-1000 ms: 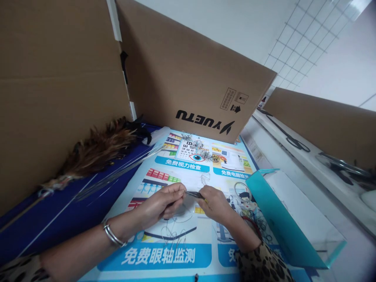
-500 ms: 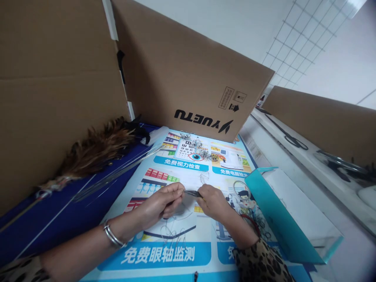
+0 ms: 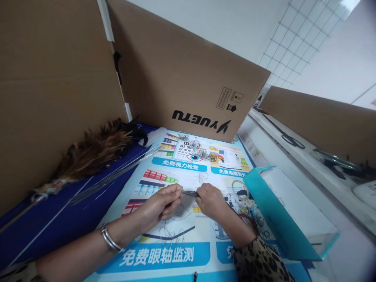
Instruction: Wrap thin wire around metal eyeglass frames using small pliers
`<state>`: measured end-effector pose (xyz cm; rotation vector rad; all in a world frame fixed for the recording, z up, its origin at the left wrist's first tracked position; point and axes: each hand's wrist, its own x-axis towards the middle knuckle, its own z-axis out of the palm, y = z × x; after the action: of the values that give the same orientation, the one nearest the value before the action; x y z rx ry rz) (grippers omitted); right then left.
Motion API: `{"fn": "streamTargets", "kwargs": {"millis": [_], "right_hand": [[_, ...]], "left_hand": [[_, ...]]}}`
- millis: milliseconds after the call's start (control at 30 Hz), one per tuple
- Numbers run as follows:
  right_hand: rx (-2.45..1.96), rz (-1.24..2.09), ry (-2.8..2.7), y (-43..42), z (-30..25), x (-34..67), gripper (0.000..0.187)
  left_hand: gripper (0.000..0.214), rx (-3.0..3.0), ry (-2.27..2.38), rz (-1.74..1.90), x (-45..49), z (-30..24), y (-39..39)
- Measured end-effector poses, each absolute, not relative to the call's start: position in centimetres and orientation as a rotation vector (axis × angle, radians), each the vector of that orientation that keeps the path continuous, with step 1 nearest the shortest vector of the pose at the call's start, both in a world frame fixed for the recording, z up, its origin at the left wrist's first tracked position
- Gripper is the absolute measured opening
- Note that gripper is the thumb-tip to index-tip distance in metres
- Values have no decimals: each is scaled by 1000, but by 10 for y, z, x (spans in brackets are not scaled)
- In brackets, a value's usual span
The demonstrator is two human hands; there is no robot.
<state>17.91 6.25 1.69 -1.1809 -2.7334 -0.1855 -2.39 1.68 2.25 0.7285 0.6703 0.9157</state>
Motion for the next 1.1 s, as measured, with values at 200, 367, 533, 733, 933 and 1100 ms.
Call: {"fn": "streamTargets", "kwargs": {"millis": [200,367,533,733,933,1100], "right_hand": [[-1181,-181,-2750,63,14,179,11],[-1183,-177,-2754,63,12,179,11],[-1188,-178,-2753,63,10,178,11],[-1204,-151,-2733,63,5,178,12],[-1186,-20,-2668,63,1,179,16],[-1200,42,-2630,63,3,181,20]], "left_hand": [[16,733,643,913,-25,20,16],[15,728,642,908,-24,19,16],[15,733,656,917,-23,18,18],[17,771,670,910,-24,13,19],[21,853,712,928,-25,14,19],[25,922,786,991,-22,12,21]]}}
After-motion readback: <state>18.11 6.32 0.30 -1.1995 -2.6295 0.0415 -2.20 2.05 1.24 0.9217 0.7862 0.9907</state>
